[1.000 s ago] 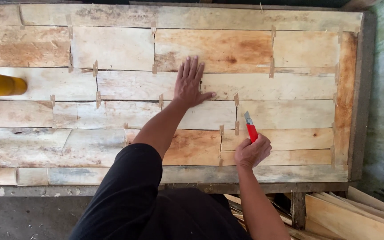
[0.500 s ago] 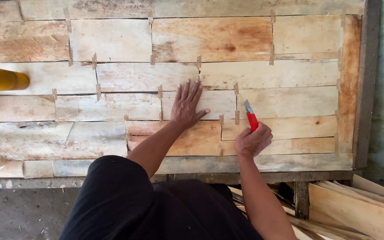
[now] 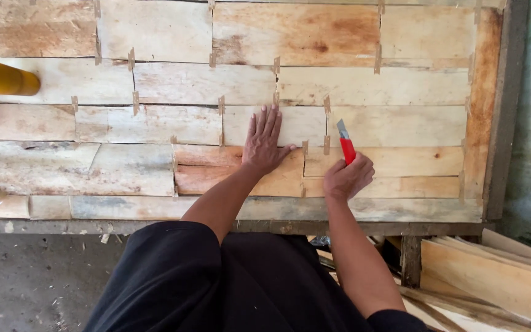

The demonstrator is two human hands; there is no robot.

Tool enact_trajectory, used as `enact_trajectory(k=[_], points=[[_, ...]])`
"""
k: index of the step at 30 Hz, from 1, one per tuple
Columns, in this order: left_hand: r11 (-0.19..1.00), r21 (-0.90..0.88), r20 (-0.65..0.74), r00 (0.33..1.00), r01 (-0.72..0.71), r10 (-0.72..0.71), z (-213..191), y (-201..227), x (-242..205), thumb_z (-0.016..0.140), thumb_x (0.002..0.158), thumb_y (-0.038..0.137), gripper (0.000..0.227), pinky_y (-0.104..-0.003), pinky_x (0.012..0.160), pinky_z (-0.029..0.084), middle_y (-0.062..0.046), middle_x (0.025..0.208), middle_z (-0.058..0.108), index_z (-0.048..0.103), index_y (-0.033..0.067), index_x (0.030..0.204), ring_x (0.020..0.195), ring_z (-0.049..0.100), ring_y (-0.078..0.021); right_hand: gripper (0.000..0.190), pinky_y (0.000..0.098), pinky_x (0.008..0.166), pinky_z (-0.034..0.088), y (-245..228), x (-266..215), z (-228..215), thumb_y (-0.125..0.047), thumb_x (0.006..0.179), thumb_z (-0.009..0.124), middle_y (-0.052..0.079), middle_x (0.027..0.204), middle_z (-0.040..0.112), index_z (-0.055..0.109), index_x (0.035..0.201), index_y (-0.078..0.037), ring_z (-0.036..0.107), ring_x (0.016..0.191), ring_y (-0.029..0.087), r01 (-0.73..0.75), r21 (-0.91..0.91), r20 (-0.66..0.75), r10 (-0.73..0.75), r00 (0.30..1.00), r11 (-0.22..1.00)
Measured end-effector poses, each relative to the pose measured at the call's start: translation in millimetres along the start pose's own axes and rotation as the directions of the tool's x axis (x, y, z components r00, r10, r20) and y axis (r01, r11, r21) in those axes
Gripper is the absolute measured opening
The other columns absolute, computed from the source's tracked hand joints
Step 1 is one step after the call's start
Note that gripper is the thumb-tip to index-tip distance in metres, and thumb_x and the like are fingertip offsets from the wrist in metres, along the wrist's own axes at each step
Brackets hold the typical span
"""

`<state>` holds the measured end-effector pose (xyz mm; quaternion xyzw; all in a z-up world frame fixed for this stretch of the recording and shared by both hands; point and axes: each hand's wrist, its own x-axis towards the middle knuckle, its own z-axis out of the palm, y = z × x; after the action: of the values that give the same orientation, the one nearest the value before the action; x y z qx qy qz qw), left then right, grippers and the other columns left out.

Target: Repairing or assembling a wood veneer surface by fitting wood strips and securing them with tape.

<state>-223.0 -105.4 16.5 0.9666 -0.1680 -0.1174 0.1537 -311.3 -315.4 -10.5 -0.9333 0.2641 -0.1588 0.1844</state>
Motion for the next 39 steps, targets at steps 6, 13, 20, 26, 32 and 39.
enact_trajectory(k=[6,13,20,26,32,39], points=[[0.954,0.085,0.143,0.951,-0.287,0.273,17,20,-22,0.042,0.093,0.072,0.083,-0.060,0.124,0.003,-0.004,0.168,0.014,0.025,0.0218,0.157,0.155,0.005,-0.0342,0.038,0.0536,0.093,0.037,7,-1,3,-0.011,0.087,0.062,0.016,0.126,0.053,0.052,0.123,-0.005,0.049,0.117,0.039,-0.008,-0.012,-0.008,0.008,1.000,1.000],[0.927,0.205,0.122,0.948,-0.315,0.295,23,33,-19,0.045,0.095,0.068,0.088,-0.068,0.121,0.005,-0.001,0.171,0.017,0.026,0.0153,0.162,0.157,0.009,-0.0324,0.037,0.0538,0.094,0.038,6,-6,0,-0.010,0.088,0.061,0.015,0.125,0.054,0.053,0.124,-0.006,0.050,0.118,0.038,-0.005,0.000,-0.028,0.005,1.000,1.000],[0.925,0.162,0.153,0.935,-0.343,0.320,31,34,-30,0.049,0.092,0.070,0.094,-0.065,0.125,0.008,-0.006,0.172,0.018,0.027,0.0115,0.162,0.158,0.011,-0.0324,0.037,0.0541,0.093,0.038,5,-2,4,-0.012,0.088,0.062,0.016,0.124,0.055,0.054,0.123,-0.007,0.050,0.116,0.040,0.007,0.005,-0.053,-0.007,0.999,1.000],[0.937,0.142,0.197,0.937,-0.319,0.289,23,43,-51,0.045,0.096,0.069,0.088,-0.069,0.121,0.006,-0.007,0.172,0.013,0.028,0.0132,0.162,0.157,0.006,-0.0369,0.037,0.0552,0.094,0.038,12,-11,7,-0.012,0.088,0.064,0.016,0.123,0.055,0.054,0.123,-0.007,0.050,0.116,0.041,0.036,0.015,-0.064,-0.035,0.997,0.999],[0.897,0.105,0.228,0.889,-0.429,0.398,37,30,-75,0.037,0.099,0.070,0.082,-0.070,0.121,-0.001,-0.005,0.173,0.008,0.027,0.0188,0.163,0.158,0.001,-0.0364,0.033,0.0553,0.094,0.039,32,-5,11,-0.012,0.090,0.066,0.015,0.122,0.056,0.054,0.121,-0.006,0.050,0.115,0.041,0.058,0.103,-0.033,-0.055,0.998,0.993],[0.776,0.097,0.318,0.758,-0.623,0.569,40,19,-124,0.042,0.096,0.069,0.078,-0.076,0.117,-0.004,0.004,0.174,0.012,0.031,0.0281,0.161,0.160,0.003,-0.0342,0.024,0.0429,0.095,0.047,73,11,4,-0.014,0.100,0.066,0.013,0.112,0.060,0.054,0.119,-0.004,0.058,0.104,0.030,-0.035,0.365,0.191,-0.038,0.981,0.930]])
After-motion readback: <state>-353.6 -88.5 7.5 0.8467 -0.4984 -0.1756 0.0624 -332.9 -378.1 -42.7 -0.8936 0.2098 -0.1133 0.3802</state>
